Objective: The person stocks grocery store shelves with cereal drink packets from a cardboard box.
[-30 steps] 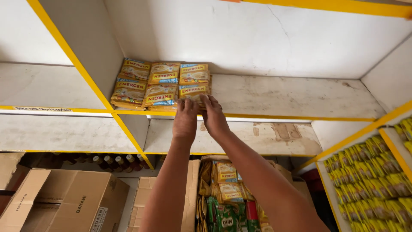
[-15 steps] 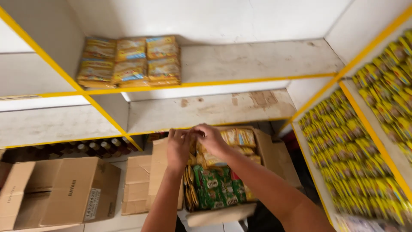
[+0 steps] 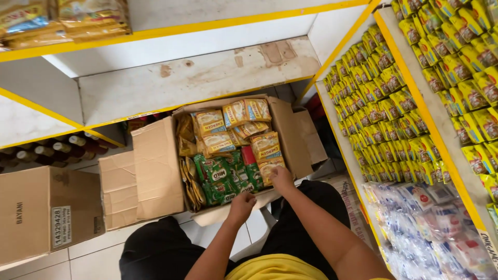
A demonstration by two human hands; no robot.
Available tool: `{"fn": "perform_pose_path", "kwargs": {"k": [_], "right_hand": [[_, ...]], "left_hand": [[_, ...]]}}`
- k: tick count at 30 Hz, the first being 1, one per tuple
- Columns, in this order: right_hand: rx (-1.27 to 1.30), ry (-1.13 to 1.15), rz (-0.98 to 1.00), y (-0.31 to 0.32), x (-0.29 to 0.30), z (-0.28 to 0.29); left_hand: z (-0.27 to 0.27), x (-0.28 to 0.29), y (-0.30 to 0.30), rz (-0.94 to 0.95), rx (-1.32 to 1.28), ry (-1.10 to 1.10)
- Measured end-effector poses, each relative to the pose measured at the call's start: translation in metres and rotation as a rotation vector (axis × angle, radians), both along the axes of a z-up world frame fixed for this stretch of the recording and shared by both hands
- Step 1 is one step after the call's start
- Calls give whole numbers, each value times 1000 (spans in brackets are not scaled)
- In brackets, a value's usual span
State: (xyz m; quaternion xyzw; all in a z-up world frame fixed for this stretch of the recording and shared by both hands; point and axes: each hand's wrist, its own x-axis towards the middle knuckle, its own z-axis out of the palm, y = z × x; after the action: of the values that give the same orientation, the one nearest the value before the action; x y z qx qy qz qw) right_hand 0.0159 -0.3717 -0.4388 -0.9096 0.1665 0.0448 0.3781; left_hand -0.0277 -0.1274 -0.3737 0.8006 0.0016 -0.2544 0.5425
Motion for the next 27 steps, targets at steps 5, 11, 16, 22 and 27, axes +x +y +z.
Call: {"fn": "perform_pose_path", "kwargs": {"k": [5,11,16,22,27], "right_hand": [[-258,346,-162,-20,4,4],[-180,572,-185,5,18,85],[-174,477,-147,17,16,70],[414,297,-89,4,12,-73],[852,294,-247,31,36,147]], "left_hand": [[-42,-13,-37,37,-91,199],[-38,4,-37,103,-178,458],[-48,21,-31,165,-240,445],[-33,40,-29,210,-273,643],[-47,44,-10,510,-410,502]]}}
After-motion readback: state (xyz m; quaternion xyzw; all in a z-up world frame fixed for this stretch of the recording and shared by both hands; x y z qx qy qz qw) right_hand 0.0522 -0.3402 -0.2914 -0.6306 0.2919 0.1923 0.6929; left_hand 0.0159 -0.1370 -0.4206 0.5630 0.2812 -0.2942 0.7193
